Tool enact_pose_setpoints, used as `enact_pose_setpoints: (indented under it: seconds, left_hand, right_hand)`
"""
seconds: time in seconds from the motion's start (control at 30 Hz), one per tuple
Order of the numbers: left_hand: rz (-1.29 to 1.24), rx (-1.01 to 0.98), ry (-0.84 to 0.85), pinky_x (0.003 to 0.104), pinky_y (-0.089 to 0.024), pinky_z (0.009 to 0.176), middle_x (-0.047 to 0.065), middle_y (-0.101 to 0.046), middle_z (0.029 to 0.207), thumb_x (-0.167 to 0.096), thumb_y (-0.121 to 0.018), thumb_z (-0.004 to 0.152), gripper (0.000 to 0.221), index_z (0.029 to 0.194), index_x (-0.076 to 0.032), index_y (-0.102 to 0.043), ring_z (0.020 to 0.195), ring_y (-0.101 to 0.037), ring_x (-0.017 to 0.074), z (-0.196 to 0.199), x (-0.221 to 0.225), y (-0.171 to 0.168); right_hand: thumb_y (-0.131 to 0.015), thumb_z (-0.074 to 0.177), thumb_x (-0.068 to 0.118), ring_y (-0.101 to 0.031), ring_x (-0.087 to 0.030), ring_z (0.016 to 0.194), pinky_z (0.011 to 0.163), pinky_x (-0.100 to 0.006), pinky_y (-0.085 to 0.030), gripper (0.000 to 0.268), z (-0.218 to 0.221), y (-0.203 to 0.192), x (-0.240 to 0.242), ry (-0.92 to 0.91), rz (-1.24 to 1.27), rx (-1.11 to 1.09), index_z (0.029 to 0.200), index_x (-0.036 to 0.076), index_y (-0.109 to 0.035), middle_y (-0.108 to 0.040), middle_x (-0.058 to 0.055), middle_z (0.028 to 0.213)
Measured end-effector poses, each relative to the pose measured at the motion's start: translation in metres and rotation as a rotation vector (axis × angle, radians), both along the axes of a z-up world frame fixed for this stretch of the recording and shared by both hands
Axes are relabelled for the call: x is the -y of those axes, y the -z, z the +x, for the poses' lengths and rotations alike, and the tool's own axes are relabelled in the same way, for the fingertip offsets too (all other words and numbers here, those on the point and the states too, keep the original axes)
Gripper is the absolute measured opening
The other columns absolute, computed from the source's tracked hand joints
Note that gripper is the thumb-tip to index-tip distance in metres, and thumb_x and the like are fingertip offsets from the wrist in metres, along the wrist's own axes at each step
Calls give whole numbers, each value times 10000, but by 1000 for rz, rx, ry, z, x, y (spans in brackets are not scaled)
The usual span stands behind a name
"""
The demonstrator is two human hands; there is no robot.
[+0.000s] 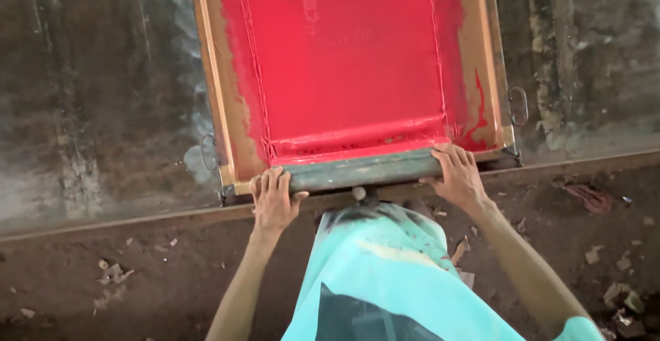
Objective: The person performs screen printing by hand, using a squeegee to spread red ink across a wooden frame onto clothing items positioned underneath, repeating the action for several pieces.
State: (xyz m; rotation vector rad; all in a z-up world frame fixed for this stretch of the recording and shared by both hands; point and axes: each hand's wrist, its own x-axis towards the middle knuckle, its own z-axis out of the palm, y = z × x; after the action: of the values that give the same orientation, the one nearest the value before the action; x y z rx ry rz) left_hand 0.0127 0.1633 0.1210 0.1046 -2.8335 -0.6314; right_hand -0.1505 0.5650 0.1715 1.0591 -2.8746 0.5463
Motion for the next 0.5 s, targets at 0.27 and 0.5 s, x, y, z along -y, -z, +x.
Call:
enact_pose_setpoints:
  seconds: [0.27, 0.5]
  left_hand:
    - [327, -206, -957, 438, -502, 719, 105, -603, 963, -619, -518, 1096, 557, 1052, -67, -587, 858, -588, 269, -35, 142, 115]
    - [1357, 18, -1343, 276, -321, 518, -6, -530, 715, -655, -493, 1081, 587, 1166, -77, -552, 587, -450, 109, -53, 190, 97]
  right_hand:
    - [-714, 999, 322, -637, -435, 1121, 961, -506, -487, 408, -107, 53, -88, 542, -1, -550, 1171, -42, -643, -671, -241, 1214]
    - [-646, 990, 456, -641, -211, 835, 788, -367, -487, 448, -159, 112, -143, 1039, -600, 169, 1014, 23, -756, -698, -50, 850]
